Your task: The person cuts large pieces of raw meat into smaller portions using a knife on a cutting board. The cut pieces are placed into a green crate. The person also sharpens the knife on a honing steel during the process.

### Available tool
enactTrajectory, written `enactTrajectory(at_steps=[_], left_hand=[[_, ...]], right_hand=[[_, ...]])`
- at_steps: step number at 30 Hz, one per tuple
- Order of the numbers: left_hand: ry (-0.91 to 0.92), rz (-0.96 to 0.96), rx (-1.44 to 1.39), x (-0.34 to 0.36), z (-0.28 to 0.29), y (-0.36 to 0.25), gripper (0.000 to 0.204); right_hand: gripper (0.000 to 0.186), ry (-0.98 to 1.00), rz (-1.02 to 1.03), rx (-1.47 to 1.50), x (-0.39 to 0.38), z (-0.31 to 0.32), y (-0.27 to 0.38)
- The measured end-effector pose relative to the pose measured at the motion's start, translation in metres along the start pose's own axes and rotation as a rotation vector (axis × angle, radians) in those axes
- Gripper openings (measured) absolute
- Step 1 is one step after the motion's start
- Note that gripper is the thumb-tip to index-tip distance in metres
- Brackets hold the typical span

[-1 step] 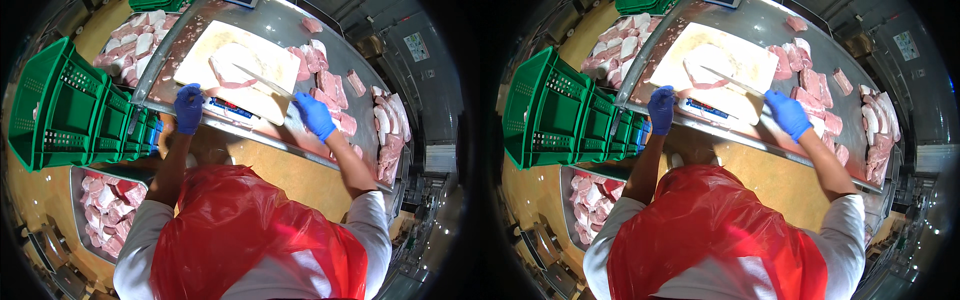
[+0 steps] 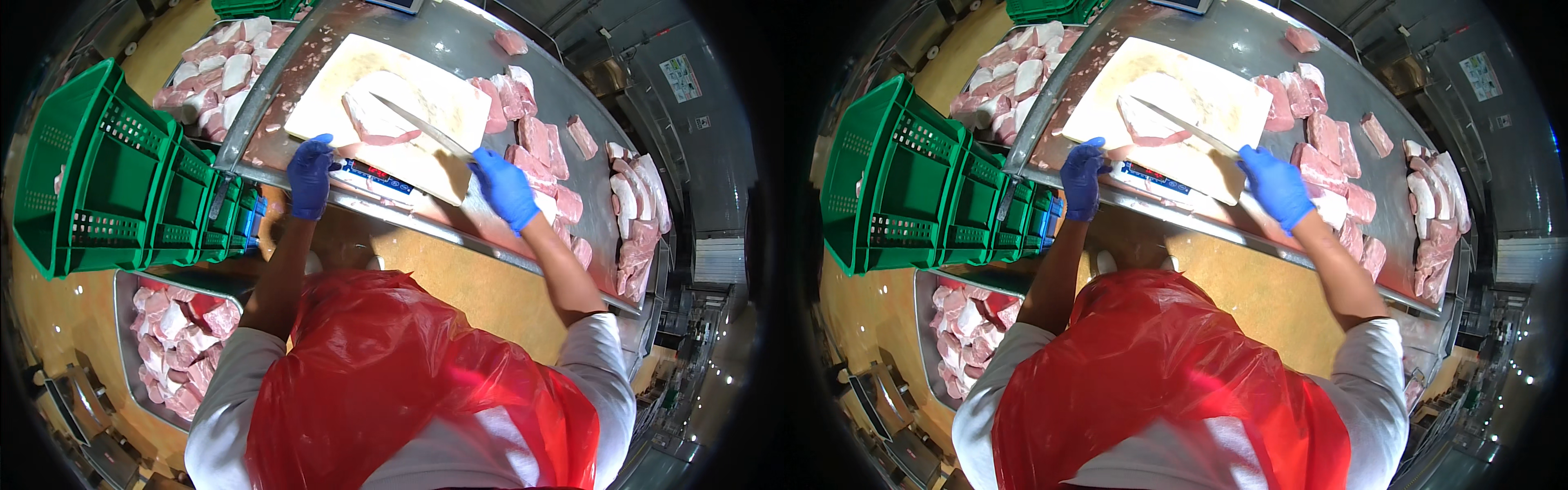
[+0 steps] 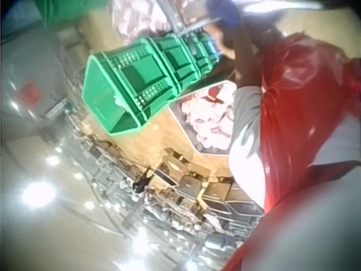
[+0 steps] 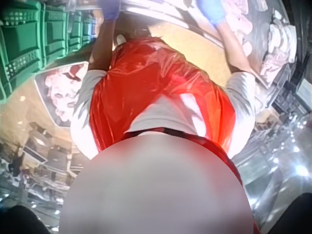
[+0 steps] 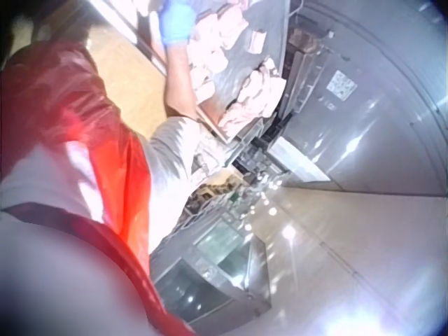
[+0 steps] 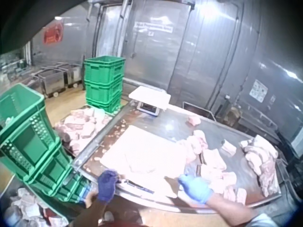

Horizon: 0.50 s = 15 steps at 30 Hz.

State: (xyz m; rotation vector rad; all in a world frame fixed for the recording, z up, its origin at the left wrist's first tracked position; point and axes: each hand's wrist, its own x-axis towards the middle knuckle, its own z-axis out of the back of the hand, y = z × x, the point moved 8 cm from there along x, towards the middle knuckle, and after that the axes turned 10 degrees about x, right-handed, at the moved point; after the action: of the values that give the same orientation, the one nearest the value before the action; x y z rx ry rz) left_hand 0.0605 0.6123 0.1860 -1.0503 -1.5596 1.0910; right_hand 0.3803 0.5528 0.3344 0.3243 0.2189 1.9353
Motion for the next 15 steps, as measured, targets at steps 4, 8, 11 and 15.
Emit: enactTrajectory(at_steps=[4, 8, 11, 15], left_hand=[[0.182, 0.354, -0.545, -0.004, -0.036, 0.014, 0.009], [0.144, 0.164, -0.465, 0.001, -0.040, 0.005, 0.015], [0.099, 0.078, -0.377, 0.002, -0.032, 0.003, 0.019], [0.079, 0.030, -0.248, 0.009, -0.016, -0.003, 0.021]], right_hand=[[0.020, -0.112, -0.037, 0.123, 0.054, -0.041, 0.063], [0.020, -0.046, -0.036, 0.059, 0.097, -0.064, 0.088], [0.022, 0.034, -0.017, 0.055, 0.084, -0.076, 0.073], [0.024, 0.230, -0.064, -0.093, 0.015, -0.061, 0.007]])
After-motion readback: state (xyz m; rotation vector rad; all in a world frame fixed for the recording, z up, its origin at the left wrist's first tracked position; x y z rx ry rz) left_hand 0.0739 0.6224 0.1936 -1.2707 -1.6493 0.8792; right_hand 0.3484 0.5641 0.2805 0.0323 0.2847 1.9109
